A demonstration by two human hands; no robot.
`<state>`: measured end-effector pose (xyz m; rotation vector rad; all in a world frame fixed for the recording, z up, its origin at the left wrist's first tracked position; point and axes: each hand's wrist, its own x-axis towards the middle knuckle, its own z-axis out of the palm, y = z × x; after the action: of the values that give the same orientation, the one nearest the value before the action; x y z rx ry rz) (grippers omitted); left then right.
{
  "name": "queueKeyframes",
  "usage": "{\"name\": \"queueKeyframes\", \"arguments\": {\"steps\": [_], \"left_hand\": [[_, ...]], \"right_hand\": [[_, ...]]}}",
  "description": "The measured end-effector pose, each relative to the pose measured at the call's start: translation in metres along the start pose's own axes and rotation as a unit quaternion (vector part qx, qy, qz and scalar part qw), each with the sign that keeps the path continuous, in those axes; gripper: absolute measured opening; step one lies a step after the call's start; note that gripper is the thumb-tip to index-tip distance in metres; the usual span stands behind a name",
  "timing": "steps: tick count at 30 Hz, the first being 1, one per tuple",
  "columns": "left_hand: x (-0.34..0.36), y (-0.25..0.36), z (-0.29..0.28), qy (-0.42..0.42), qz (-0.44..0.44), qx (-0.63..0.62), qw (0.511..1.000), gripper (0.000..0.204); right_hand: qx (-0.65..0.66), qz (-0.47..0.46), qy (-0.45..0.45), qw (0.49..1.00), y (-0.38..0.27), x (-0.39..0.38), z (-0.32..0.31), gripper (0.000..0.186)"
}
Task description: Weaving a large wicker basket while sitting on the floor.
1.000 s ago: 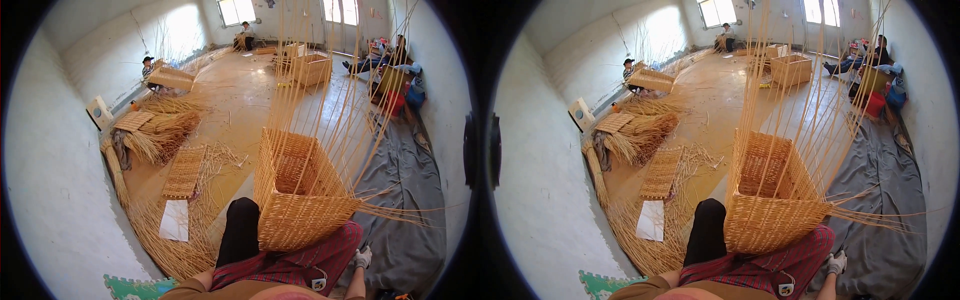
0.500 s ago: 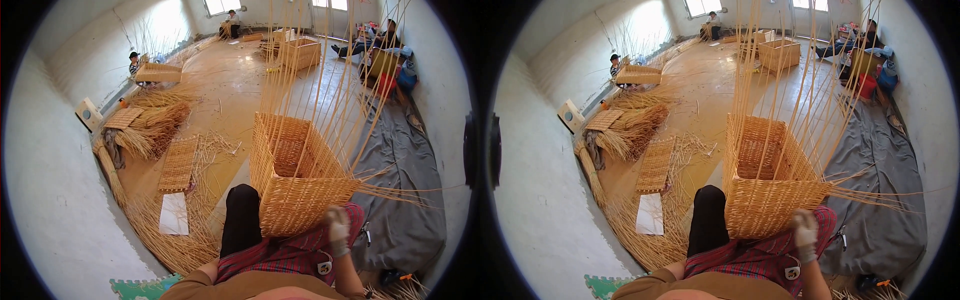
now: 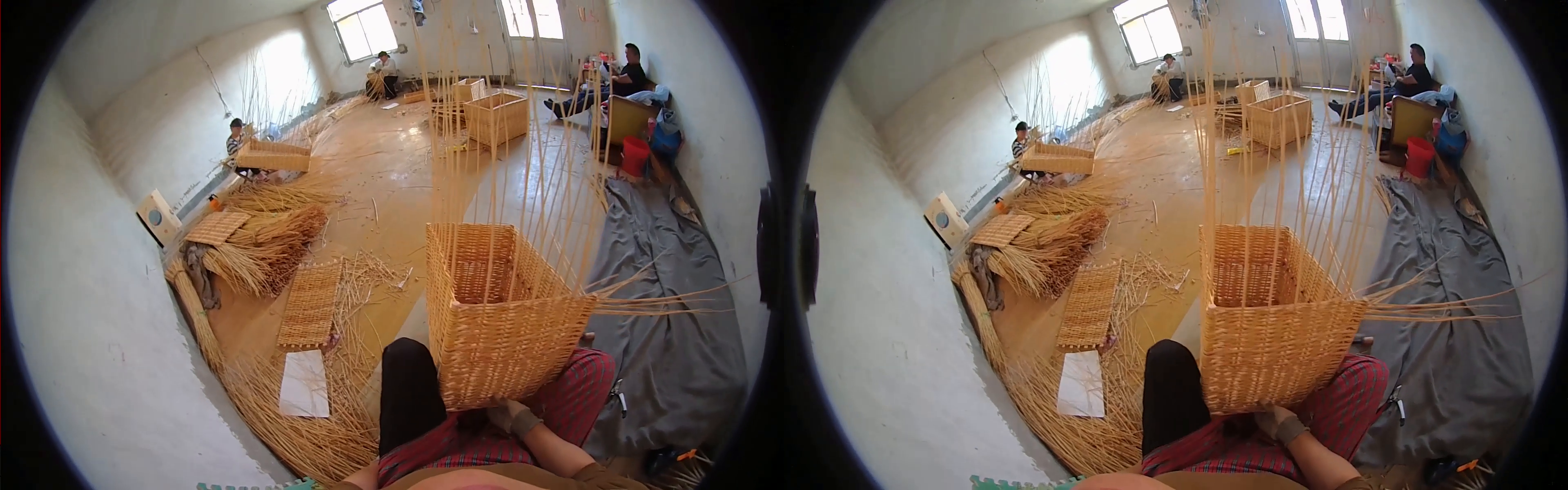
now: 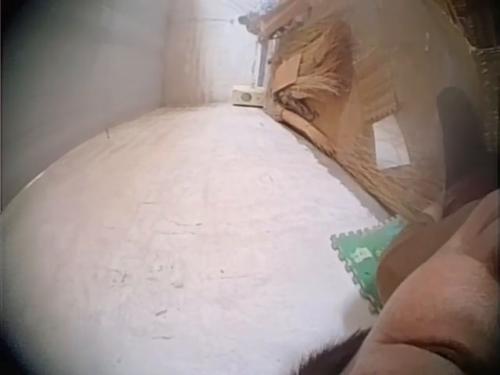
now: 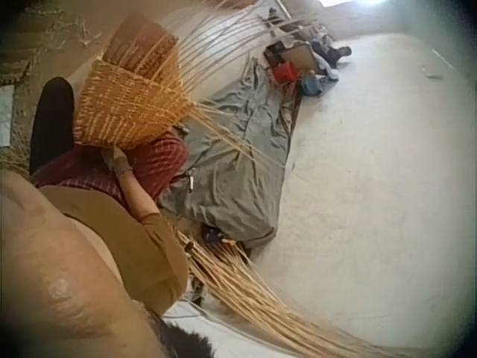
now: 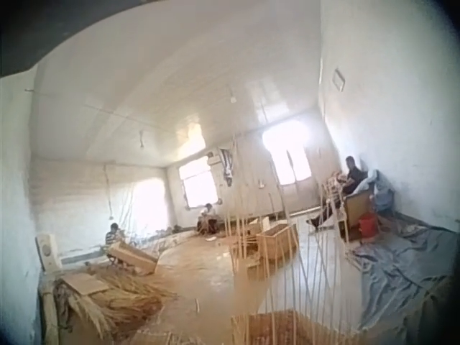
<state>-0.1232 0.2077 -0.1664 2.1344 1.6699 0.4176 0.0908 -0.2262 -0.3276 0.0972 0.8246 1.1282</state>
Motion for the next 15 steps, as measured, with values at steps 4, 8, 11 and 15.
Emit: {"name": "queueKeyframes", "arguments": {"steps": [4,8,11,15], "left_hand": [[-0.010,-0.005,0.015,0.018,-0.019,0.030,0.999,0.036],[-0.017,-0.028,0.014,0.049,-0.047,0.067,0.995,0.035],[-0.018,-0.040,-0.007,0.090,-0.084,0.089,0.988,0.035],[-0.039,-0.081,-0.018,0.120,-0.126,0.145,0.974,0.035]], "right_hand": [[-0.344,-0.165,0.107,0.918,0.058,-0.032,0.063,0.034],[-0.438,-0.223,0.201,0.847,0.103,-0.058,0.105,0.031],[-0.506,-0.266,0.147,0.807,0.080,-0.055,0.080,0.035],[-0.610,-0.202,0.083,0.762,0.109,-0.136,0.119,0.043]]}}
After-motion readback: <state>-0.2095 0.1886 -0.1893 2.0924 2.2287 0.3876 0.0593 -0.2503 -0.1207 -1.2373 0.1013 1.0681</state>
